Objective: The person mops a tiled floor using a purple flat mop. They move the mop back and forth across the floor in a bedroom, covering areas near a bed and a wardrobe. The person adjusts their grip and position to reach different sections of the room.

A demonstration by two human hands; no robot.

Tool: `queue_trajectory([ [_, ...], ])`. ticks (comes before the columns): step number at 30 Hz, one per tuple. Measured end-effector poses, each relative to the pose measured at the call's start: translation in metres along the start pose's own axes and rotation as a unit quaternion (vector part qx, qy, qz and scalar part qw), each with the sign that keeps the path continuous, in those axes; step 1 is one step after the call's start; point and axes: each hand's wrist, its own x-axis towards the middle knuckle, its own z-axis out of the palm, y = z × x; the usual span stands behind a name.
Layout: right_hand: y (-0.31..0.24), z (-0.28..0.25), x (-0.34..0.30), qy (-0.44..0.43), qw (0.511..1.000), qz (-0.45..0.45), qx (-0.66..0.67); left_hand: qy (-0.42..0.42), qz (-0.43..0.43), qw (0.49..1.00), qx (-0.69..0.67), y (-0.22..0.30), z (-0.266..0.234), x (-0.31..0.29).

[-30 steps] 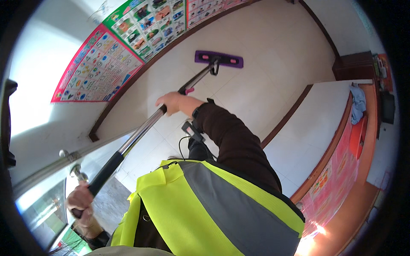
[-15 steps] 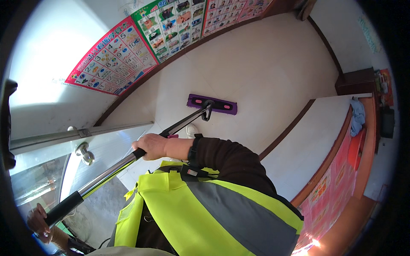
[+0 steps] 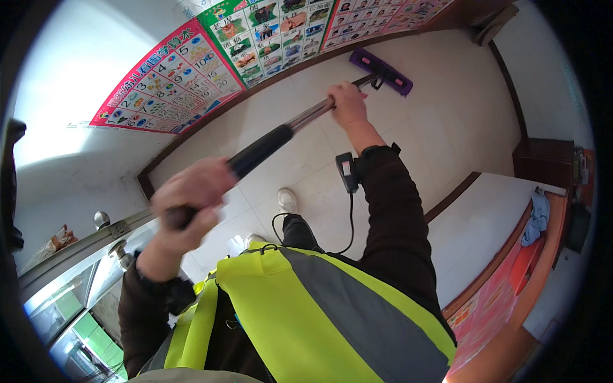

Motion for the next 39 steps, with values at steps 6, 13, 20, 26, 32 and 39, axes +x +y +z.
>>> queue_trajectory([
  [6,0.037,0.042,0.010,0.067,0.649,0.493,0.575,0.162,-0.097,0.981,-0.040,-0.074,0.039,0.020],
  [13,0.042,0.067,0.039,0.112,0.558,0.550,0.611,0.176,-0.096,0.979,-0.030,-0.066,0.051,0.012],
  [20,0.021,0.118,0.015,0.104,0.571,0.575,0.576,0.179,-0.114,0.977,-0.004,-0.035,0.032,-0.037],
  [26,-0.099,0.142,-0.010,0.048,0.630,0.594,0.497,0.230,-0.133,0.961,0.073,0.020,0.000,-0.117],
  [32,-0.232,0.173,-0.067,-0.092,0.600,0.561,0.563,0.348,-0.178,0.917,0.085,0.109,-0.017,-0.223],
  [39,-0.401,0.163,-0.157,-0.285,0.564,0.493,0.598,0.452,-0.211,0.858,0.122,0.224,-0.012,-0.369],
])
